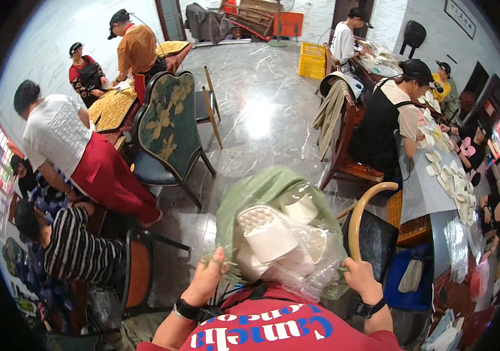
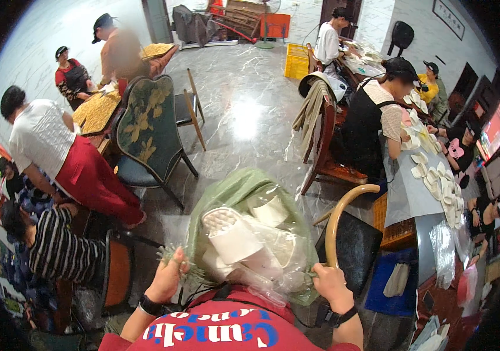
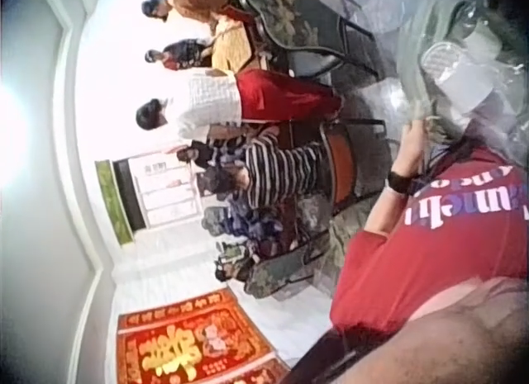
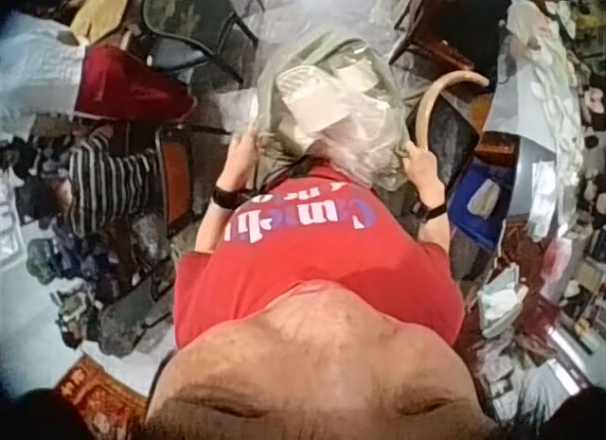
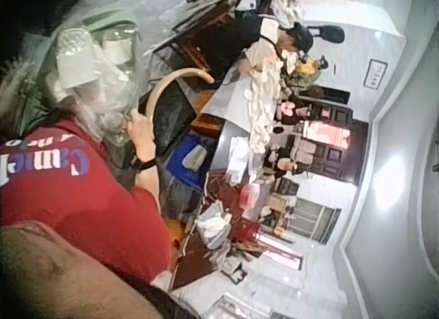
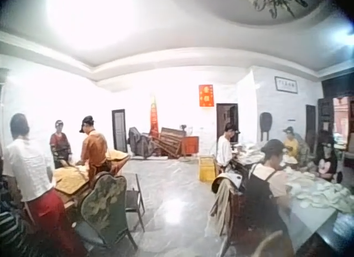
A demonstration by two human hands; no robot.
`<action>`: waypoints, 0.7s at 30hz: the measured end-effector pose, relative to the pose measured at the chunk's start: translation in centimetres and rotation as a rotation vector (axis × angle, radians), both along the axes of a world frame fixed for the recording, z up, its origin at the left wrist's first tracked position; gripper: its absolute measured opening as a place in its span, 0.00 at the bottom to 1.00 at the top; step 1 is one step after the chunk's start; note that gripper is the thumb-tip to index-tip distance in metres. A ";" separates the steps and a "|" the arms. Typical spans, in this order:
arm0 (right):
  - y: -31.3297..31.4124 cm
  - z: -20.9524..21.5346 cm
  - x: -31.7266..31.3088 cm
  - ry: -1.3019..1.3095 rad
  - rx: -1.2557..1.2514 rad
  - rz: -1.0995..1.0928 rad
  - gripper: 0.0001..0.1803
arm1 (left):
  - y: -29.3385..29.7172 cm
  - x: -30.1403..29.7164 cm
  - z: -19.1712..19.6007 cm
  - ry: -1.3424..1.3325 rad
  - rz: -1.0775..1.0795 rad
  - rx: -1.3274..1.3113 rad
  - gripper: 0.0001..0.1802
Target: Packaging white slippers into plastic bags and transferring a large sack of slippers to another work table.
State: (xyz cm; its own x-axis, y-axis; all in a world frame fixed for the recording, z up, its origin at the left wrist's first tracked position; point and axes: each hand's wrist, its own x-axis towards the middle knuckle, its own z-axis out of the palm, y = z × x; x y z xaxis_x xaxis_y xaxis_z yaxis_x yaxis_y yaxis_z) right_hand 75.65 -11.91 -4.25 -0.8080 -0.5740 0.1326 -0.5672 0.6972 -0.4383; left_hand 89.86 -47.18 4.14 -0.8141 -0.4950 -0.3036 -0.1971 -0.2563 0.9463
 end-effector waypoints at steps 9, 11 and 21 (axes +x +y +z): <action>-9.7 1.2 -9.4 -0.022 -0.005 -0.209 0.08 | -10.2 -17.4 2.4 0.045 -0.213 -0.115 0.18; -11.5 0.9 -15.0 -0.055 0.063 -0.193 0.08 | -12.9 -23.2 1.8 0.019 -0.199 -0.100 0.19; -17.5 1.2 -36.2 -0.118 0.038 -0.369 0.08 | -20.5 -50.3 4.2 -0.137 -0.331 -0.014 0.14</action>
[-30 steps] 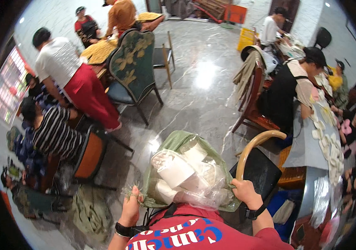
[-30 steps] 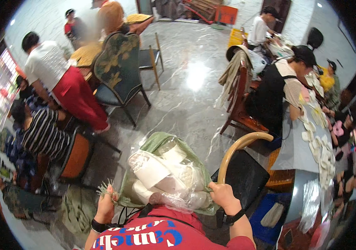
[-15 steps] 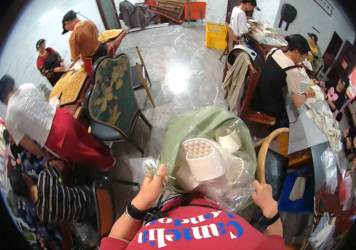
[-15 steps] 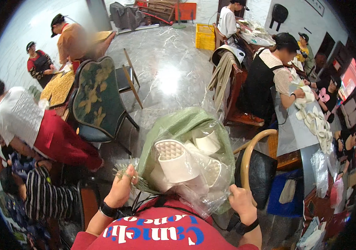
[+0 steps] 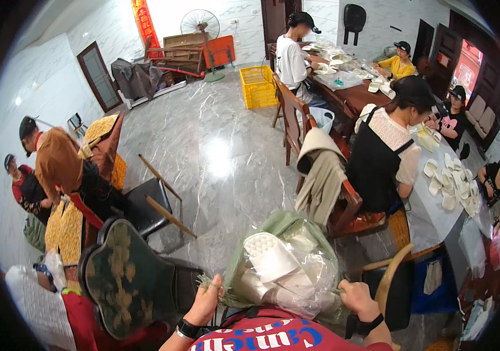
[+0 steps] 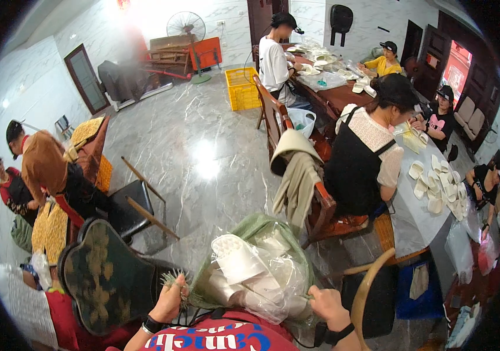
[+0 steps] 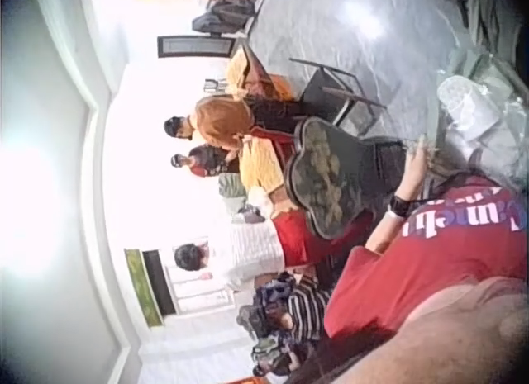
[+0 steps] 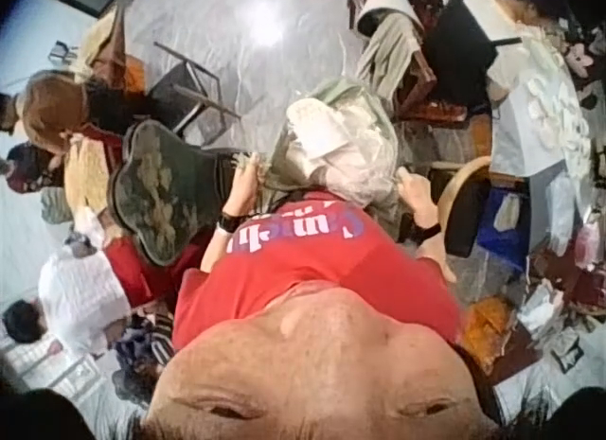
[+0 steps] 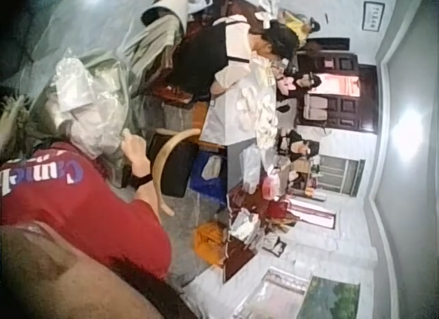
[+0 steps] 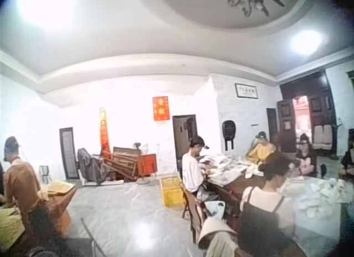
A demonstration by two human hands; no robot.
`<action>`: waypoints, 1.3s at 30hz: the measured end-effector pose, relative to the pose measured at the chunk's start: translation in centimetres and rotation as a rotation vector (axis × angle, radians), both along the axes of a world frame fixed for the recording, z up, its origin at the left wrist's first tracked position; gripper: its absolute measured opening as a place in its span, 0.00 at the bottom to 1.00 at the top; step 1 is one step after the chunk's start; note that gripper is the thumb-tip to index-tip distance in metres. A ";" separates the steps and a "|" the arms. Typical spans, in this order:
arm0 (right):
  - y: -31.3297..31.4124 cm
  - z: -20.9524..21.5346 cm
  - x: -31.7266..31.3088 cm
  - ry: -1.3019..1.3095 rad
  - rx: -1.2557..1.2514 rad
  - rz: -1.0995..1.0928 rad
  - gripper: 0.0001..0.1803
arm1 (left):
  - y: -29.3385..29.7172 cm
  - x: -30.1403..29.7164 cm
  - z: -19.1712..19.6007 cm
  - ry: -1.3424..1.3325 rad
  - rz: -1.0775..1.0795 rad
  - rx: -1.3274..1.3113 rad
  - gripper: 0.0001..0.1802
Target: Packaging white slippers into plastic bags and transferring a large sack of slippers to another work table.
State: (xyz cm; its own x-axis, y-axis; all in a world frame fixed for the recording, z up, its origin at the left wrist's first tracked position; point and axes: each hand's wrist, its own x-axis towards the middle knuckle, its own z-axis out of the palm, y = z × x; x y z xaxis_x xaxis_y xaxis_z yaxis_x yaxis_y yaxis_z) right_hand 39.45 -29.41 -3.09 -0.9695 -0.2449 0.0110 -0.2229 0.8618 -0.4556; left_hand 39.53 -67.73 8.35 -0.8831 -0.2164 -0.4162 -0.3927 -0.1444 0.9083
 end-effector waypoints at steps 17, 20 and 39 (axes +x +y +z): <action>-23.3 5.5 -22.3 -0.120 0.059 -0.423 0.10 | -19.3 -37.4 4.6 0.134 -0.531 0.017 0.14; -26.1 6.6 -27.3 -0.124 0.093 -0.451 0.12 | -21.7 -43.5 6.4 0.135 -0.621 -0.031 0.15; -34.2 9.4 -76.5 -0.100 0.045 -0.243 0.09 | -34.5 -86.6 6.5 -0.048 -0.403 -0.091 0.14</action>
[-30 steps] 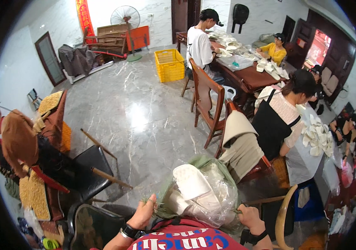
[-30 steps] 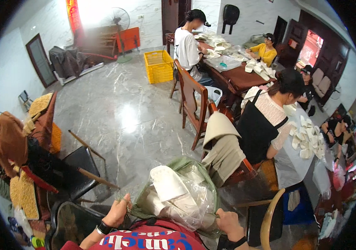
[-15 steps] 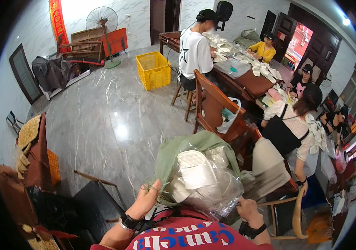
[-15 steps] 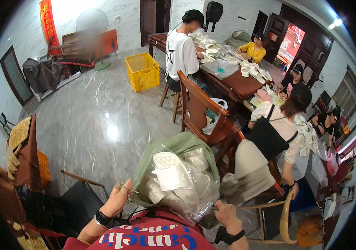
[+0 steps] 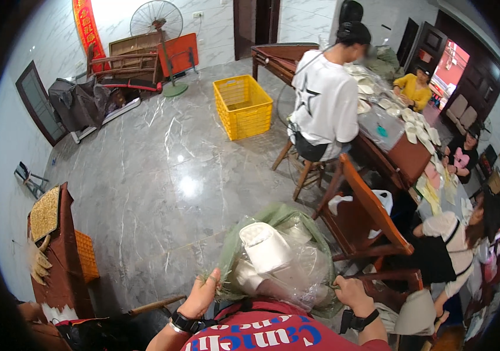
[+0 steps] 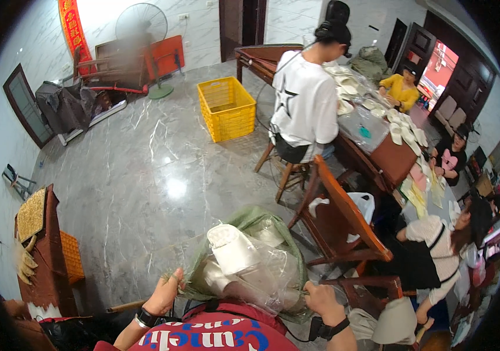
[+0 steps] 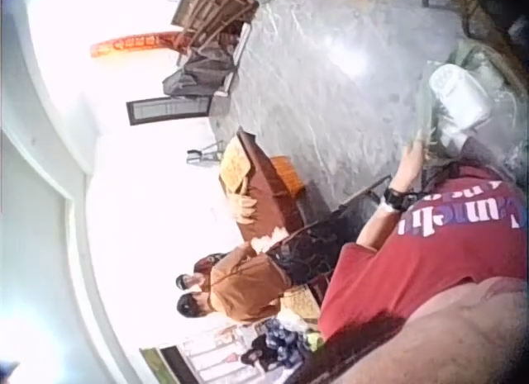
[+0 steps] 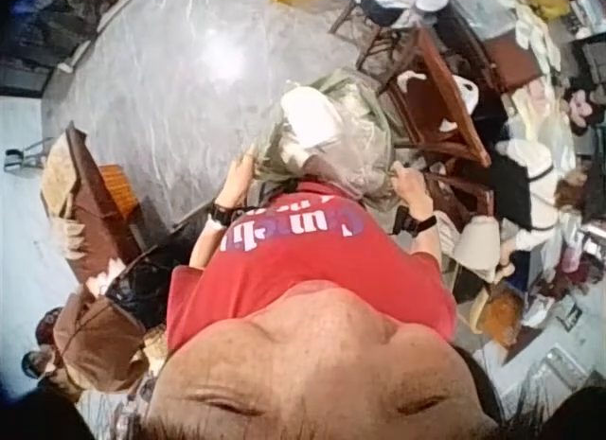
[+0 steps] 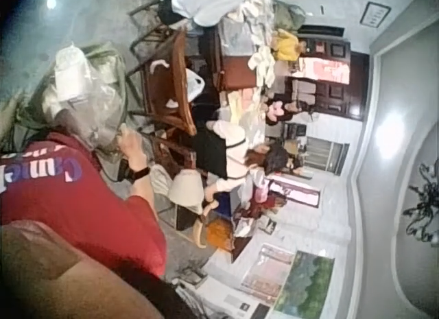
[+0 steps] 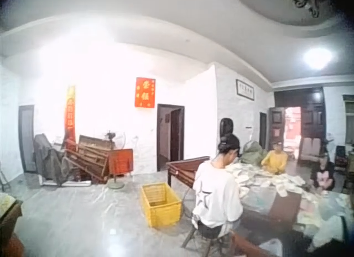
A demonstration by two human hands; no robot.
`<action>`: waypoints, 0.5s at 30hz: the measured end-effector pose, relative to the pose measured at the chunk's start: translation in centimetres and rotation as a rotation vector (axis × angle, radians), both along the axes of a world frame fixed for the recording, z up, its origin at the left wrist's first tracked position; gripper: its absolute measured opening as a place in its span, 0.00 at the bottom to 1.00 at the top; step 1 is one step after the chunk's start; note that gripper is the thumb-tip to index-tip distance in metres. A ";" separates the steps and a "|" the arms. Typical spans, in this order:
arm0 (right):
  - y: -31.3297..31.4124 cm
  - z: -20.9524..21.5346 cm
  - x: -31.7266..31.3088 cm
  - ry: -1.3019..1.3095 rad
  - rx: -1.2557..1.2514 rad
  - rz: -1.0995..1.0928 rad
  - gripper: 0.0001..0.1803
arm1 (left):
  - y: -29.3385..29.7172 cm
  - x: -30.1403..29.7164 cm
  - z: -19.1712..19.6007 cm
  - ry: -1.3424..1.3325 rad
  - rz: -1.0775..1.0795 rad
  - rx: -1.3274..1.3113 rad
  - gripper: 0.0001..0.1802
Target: Packaging white slippers into plastic bags and transferring a large sack of slippers to another work table.
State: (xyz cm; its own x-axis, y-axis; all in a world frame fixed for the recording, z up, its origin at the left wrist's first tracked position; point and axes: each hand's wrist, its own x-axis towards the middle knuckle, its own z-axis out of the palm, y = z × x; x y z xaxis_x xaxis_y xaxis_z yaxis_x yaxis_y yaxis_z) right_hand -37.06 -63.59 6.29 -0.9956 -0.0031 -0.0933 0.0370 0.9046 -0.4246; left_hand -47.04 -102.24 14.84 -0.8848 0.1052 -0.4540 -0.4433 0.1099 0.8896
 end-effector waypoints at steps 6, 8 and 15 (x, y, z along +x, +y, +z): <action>-7.1 1.7 -12.5 -0.086 0.095 0.000 0.09 | -7.3 -11.2 -0.2 -0.038 0.054 0.093 0.15; -9.5 1.7 -16.1 -0.063 0.085 -0.001 0.09 | -10.6 -14.5 0.0 0.019 -0.015 0.096 0.16; -19.2 5.6 -26.0 -0.067 0.108 -0.021 0.09 | -19.2 -26.4 4.3 0.070 -0.209 -0.023 0.17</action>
